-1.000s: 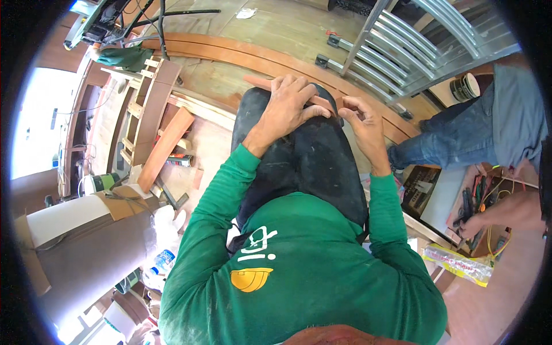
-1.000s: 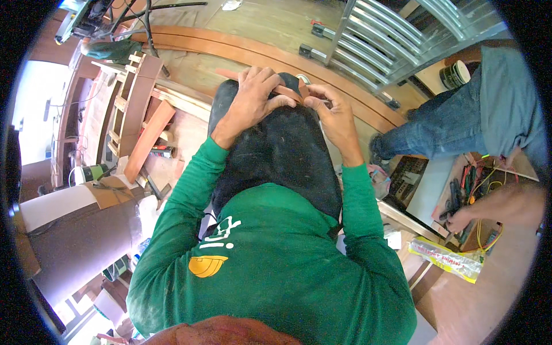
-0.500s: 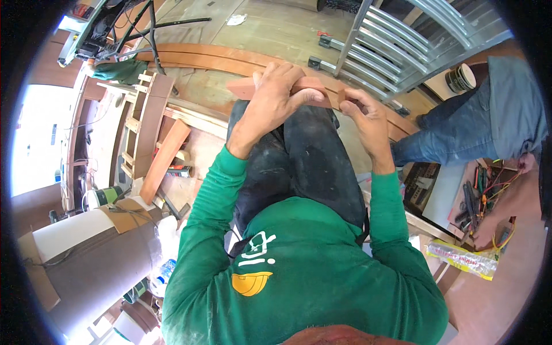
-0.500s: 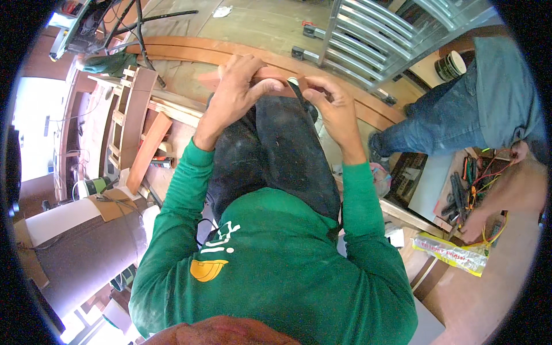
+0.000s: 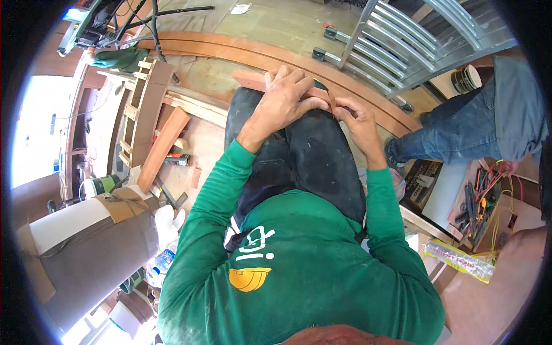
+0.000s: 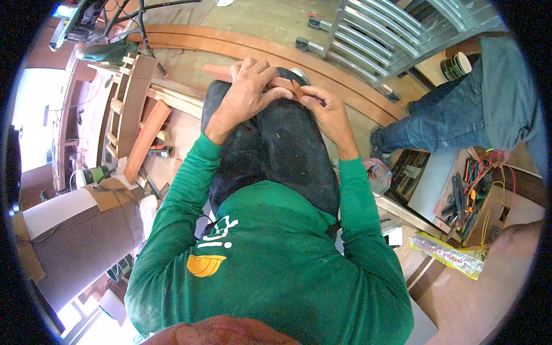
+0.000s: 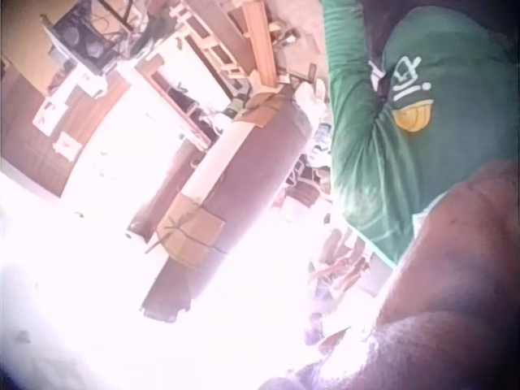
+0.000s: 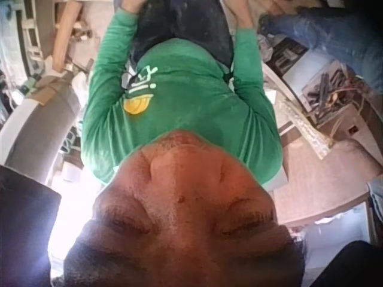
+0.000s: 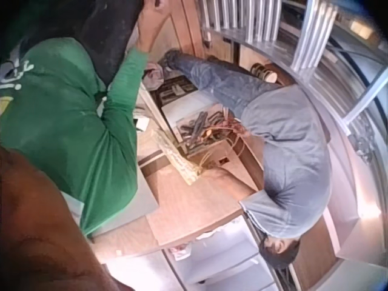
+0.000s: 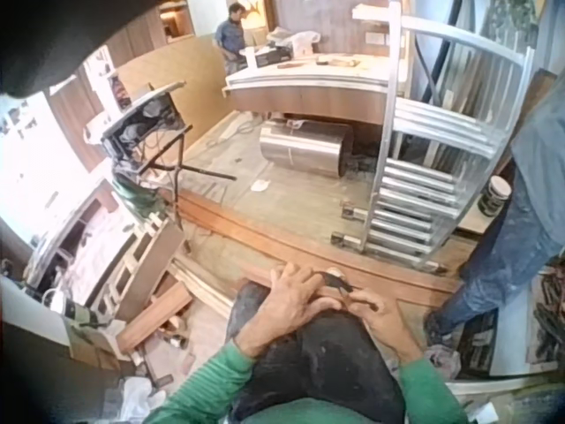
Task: The person marks a wood plank using a square and pencil, then uses a hand saw to cut a small piece off the end of the plank while holding it against a wooden frame.
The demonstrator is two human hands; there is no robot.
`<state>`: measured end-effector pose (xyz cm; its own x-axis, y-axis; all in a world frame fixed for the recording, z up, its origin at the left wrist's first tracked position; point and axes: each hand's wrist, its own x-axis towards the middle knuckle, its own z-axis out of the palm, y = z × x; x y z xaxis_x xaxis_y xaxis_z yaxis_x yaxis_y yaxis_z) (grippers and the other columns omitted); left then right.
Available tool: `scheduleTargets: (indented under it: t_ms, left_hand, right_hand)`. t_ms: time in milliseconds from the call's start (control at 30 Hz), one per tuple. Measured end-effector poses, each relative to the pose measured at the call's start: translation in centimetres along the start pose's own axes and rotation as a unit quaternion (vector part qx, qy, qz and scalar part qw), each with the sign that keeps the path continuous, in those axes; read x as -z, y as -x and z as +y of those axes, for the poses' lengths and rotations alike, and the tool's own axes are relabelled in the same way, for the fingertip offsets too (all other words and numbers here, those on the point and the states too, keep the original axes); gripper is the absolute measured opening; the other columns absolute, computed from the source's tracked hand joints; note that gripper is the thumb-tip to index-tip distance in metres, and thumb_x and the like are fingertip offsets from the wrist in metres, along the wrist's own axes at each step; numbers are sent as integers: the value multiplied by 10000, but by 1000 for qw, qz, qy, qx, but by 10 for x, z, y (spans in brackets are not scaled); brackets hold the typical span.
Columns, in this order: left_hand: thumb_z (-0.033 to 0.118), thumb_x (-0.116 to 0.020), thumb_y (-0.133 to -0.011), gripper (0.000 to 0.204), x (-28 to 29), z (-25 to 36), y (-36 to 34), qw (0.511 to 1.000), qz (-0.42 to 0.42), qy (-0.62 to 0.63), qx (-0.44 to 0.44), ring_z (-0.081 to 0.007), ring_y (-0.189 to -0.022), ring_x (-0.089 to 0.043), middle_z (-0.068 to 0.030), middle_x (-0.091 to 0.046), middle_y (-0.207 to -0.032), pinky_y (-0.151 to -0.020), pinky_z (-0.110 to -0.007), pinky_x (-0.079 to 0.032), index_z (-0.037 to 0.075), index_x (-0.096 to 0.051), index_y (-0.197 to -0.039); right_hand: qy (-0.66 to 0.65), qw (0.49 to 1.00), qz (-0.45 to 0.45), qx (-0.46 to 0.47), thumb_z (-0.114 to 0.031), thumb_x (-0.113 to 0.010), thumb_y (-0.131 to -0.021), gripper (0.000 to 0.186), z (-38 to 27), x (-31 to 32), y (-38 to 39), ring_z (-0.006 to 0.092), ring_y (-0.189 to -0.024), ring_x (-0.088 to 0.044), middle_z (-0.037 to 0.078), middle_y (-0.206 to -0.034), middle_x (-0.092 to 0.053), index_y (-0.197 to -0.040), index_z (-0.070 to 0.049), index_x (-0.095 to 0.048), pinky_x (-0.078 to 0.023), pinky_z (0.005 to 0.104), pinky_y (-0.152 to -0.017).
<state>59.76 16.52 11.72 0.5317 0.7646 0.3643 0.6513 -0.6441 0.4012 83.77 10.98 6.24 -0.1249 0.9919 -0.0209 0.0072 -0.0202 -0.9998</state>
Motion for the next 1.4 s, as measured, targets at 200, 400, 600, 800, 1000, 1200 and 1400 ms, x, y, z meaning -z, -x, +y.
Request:
scheduleTargets:
  t_ms: [200, 400, 600, 800, 1000, 1200, 1400]
  left_hand:
    - [465, -800, -897, 448, -4, 5, -2, 999, 38, 3, -36, -322, -1062, -579, -69, -649, -1062, -1061, -522, -369, 121, -736, -1177]
    - [581, -840, -810, 601, -9, 9, -3, 998, 59, 31, -24, -322, -1032, -567, -83, -636, -1027, -1050, -511, -364, 112, -741, -1173]
    - [579, -860, -795, 561, -18, 11, -3, 996, 84, 18, 16, -302, -979, -550, -66, -622, -957, -953, -480, -366, 112, -766, -1091]
    - [531, -855, -820, 481, -19, 15, -5, 993, 113, 43, 11, -264, -944, -567, -24, -647, -919, -930, -449, -357, 137, -780, -1085]
    - [415, -868, -854, 365, -12, 14, -13, 992, 83, 98, 13, -234, -933, -582, -11, -683, -915, -892, -414, -364, 130, -775, -1062]
    - [226, -905, -859, 301, 14, 31, -32, 932, 189, 296, 86, -170, -908, -611, -51, -701, -952, -847, -341, -488, 50, -740, -1037]
    - [122, -848, -946, 372, 11, 40, -3, 745, 297, 569, 181, -91, -901, -597, 16, -606, -991, -792, -266, -525, 42, -679, -1268]
  right_hand:
    - [9, 999, 10, 50, -98, -713, -1028, 221, -2, -3, 1, 153, -985, -676, 63, -1078, -734, -1209, 14, -770, -528, 308, -904]
    - [70, 995, 9, 74, -92, -707, -1029, 230, -11, -5, -2, 186, -996, -687, 94, -1062, -730, -1221, 24, -761, -530, 310, -907]
    - [98, 992, 37, 76, -116, -712, -1031, 246, -18, -14, 1, 194, -994, -692, 103, -1052, -729, -1230, 20, -760, -537, 319, -897]
    - [98, 993, 25, 65, -131, -725, -1024, 276, -23, -15, 2, 210, -1058, -694, 106, -1123, -739, -1263, 5, -750, -533, 329, -940]
    - [90, 989, 56, 105, -149, -716, -1031, 304, -15, -19, -4, 228, -1102, -688, 110, -1178, -730, -1305, -16, -733, -520, 344, -987]
    - [166, 962, -1, 219, -140, -691, -1023, 296, -101, -10, -32, 294, -1058, -693, 143, -1145, -718, -1299, -39, -729, -534, 375, -953]
    - [346, 892, -111, 269, -121, -663, -1008, 301, -146, -23, -54, 380, -1031, -709, 208, -1115, -728, -1294, -37, -703, -553, 425, -883]
